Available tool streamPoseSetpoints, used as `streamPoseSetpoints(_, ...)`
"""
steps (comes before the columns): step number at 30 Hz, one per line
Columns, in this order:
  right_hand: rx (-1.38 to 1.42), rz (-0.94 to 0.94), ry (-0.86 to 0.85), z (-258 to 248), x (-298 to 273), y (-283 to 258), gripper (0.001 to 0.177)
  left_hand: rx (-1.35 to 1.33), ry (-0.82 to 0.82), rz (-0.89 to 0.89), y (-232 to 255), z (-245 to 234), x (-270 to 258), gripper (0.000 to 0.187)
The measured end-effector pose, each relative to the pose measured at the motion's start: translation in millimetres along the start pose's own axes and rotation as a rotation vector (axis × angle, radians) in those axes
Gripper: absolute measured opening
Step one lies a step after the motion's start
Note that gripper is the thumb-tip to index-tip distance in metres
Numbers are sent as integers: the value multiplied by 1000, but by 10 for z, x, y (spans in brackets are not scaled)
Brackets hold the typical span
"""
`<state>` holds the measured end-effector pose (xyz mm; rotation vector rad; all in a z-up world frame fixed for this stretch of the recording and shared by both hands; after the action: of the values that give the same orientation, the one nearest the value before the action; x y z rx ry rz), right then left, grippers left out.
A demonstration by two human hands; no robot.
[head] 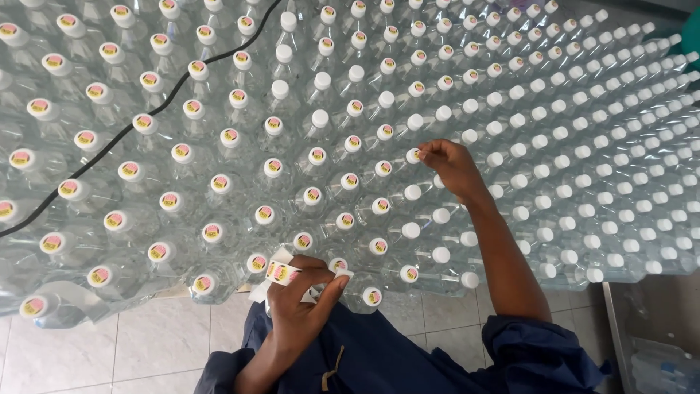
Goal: Manually applying small circular labels to the center of bottle caps on a large grid of water bottles.
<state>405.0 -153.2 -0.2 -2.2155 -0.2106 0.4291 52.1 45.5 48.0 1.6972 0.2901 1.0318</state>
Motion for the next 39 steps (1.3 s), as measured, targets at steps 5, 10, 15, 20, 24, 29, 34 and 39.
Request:
streamPoseSetpoints(5, 66, -2, -15, -1, 49, 56, 14, -12, -8, -2, 28, 1, 23, 19)
streamPoseSetpoints(10, 54, 15, -15, 15, 19, 19, 17, -6, -17, -38, -25, 2, -7, 19)
streamPoseSetpoints(15, 58, 16, -20, 18, 35, 3, 16, -10, -20, -35, -3, 14, 31, 19)
streamPoseSetpoints(20, 52, 39, -17, 6, 15, -13, 16, 9, -7, -43, 1, 14, 59, 19)
streamPoseSetpoints(24, 77, -4, -28, 29, 52, 17, 15, 4, -12, -55, 17, 30, 89, 20)
streamPoseSetpoints(29, 9, 12, 19, 20, 25, -14, 14, 13, 13, -45, 16, 28, 109, 19)
streamPoseSetpoints(34, 18, -7, 32, 29, 57, 49, 14, 15, 2, -73, -14, 34, 93, 19)
streamPoseSetpoints(39, -13, -6, 52, 23, 16, -50, 15, -2, -8, -66, 22, 45, 150, 20)
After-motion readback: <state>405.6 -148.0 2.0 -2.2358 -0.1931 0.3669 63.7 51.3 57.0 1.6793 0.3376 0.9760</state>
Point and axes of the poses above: each hand's wrist, its own x-axis towards the middle knuckle, its own z-axis out of the palm, y = z × x, the point moved 7 cm from there along x, towards the middle knuckle, and after that the axes turned 9 degrees about y, right-handed, at the moved point
